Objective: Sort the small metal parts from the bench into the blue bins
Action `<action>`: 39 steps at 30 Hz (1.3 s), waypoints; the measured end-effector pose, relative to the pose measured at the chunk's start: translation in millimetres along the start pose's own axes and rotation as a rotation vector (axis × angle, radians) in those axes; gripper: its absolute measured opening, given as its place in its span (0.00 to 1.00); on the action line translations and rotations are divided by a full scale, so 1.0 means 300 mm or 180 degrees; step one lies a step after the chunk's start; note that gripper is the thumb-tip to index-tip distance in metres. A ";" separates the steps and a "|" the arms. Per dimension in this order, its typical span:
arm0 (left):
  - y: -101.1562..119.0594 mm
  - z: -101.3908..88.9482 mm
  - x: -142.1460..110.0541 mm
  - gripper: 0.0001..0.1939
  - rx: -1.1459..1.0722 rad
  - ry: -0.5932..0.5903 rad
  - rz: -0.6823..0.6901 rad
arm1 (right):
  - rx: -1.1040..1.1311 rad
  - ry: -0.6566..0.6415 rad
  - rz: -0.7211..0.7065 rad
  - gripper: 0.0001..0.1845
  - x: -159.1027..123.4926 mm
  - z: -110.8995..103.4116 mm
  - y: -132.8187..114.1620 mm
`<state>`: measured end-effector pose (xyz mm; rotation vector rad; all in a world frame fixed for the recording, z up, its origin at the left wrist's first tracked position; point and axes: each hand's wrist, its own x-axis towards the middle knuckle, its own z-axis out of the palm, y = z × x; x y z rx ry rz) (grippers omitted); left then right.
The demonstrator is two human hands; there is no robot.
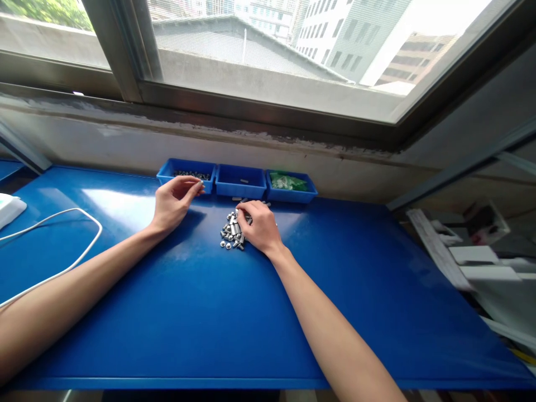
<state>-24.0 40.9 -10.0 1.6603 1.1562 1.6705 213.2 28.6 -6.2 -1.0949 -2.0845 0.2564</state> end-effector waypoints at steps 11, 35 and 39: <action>0.031 0.005 -0.021 0.13 0.0754 -0.0739 0.0839 | -0.0029 0.0021 -0.0007 0.07 0.001 0.005 -0.003; 0.015 0.016 -0.034 0.14 0.1370 -0.2215 0.1710 | -0.0085 0.0008 -0.0008 0.07 0.001 0.005 0.004; 0.010 0.013 -0.034 0.12 0.1408 -0.2156 0.1474 | -0.0057 0.0006 0.0000 0.07 0.001 0.004 0.002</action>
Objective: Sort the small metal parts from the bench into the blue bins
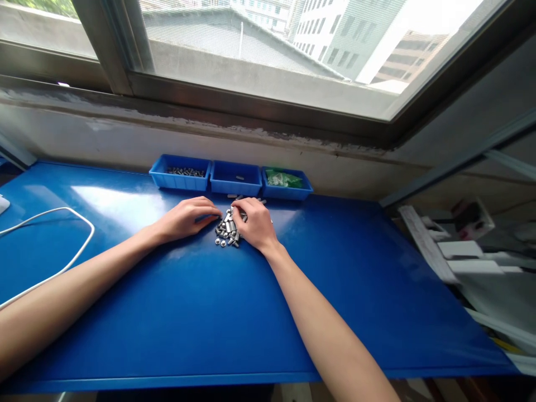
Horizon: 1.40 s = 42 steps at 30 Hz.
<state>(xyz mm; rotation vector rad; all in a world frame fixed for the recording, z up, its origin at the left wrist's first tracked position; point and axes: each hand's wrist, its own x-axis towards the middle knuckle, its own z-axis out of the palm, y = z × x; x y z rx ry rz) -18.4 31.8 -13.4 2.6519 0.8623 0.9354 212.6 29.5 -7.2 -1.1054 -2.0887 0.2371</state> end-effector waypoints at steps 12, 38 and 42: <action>-0.012 0.002 0.001 0.08 -0.0011 0.0013 -0.0355 | -0.0006 -0.0025 0.0009 0.07 0.002 -0.001 -0.003; -0.025 -0.047 0.010 0.15 0.0169 0.1901 -0.0643 | 0.0020 0.0011 -0.0040 0.07 -0.002 0.005 0.007; 0.000 -0.039 0.007 0.20 0.0161 0.0661 0.0156 | -0.0014 0.0039 -0.0087 0.07 0.000 0.009 0.009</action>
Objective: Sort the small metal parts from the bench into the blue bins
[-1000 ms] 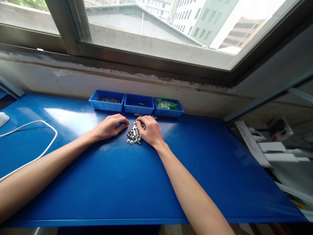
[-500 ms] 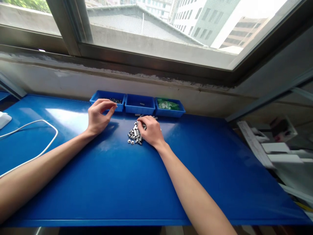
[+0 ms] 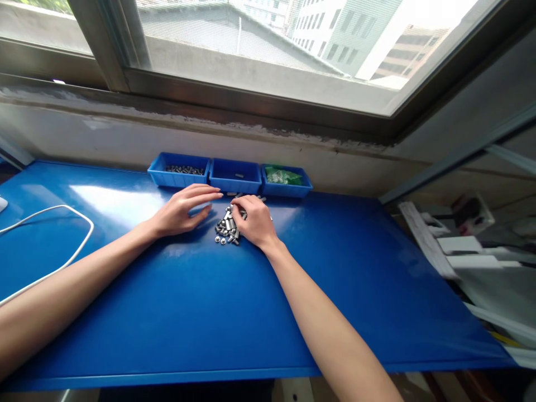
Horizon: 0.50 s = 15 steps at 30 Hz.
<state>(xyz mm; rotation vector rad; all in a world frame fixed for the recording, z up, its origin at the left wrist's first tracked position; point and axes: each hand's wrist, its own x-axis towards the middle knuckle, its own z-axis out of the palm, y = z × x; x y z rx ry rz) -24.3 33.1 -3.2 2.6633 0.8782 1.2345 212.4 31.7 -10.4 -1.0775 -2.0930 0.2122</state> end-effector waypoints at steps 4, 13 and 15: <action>0.007 0.008 -0.001 0.18 -0.0108 -0.0840 0.0331 | -0.0029 -0.0019 -0.0002 0.07 -0.001 -0.001 0.002; 0.015 -0.001 0.003 0.10 -0.0224 -0.0927 0.0128 | 0.0005 -0.0014 0.0020 0.07 -0.001 -0.002 -0.002; 0.017 -0.004 0.004 0.09 -0.0233 -0.0976 0.0072 | 0.0007 -0.0028 0.0030 0.07 0.000 -0.001 -0.002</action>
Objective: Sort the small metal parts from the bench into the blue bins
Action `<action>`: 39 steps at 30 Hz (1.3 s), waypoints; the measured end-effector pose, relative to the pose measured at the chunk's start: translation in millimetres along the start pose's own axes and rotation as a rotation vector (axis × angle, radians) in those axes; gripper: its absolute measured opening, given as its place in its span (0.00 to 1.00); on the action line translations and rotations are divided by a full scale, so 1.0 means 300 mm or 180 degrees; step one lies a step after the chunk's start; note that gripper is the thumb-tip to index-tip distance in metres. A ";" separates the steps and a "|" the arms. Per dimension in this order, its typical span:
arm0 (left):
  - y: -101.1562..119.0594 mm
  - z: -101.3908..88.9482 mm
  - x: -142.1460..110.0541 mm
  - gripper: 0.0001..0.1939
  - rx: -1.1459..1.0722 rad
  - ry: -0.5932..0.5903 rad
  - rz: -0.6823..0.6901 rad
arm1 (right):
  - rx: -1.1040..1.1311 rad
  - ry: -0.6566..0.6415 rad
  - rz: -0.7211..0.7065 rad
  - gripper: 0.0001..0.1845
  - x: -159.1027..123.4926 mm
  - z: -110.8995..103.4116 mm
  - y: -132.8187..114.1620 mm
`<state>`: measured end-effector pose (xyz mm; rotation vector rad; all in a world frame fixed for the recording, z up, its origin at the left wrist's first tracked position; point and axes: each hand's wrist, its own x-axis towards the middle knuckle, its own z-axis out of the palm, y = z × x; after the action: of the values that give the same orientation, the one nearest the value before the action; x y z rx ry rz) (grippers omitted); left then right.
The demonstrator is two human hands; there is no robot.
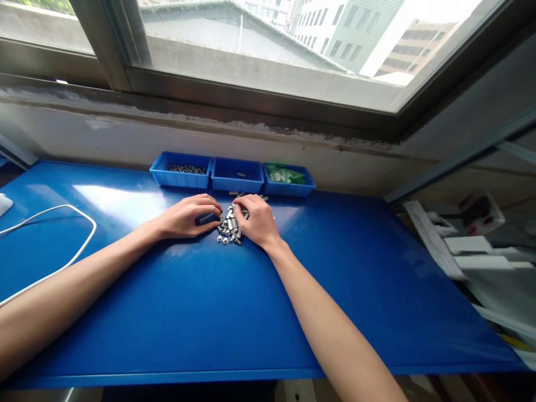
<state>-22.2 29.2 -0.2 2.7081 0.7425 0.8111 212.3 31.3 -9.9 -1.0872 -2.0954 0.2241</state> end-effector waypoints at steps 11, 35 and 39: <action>0.007 -0.001 0.002 0.11 -0.0125 0.0237 -0.0093 | 0.0011 -0.0005 0.0002 0.07 -0.001 -0.005 -0.003; -0.029 0.028 0.003 0.09 -0.0400 0.0251 0.0154 | -0.0010 -0.0054 0.0068 0.07 0.000 -0.008 -0.009; -0.038 0.027 -0.005 0.11 -0.0284 0.0352 -0.0137 | 0.0012 -0.0027 0.0081 0.07 0.002 -0.009 -0.010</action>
<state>-23.3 37.5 -11.4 2.5771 0.7659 0.9664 212.1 29.4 -6.4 -1.1132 -2.0890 0.2454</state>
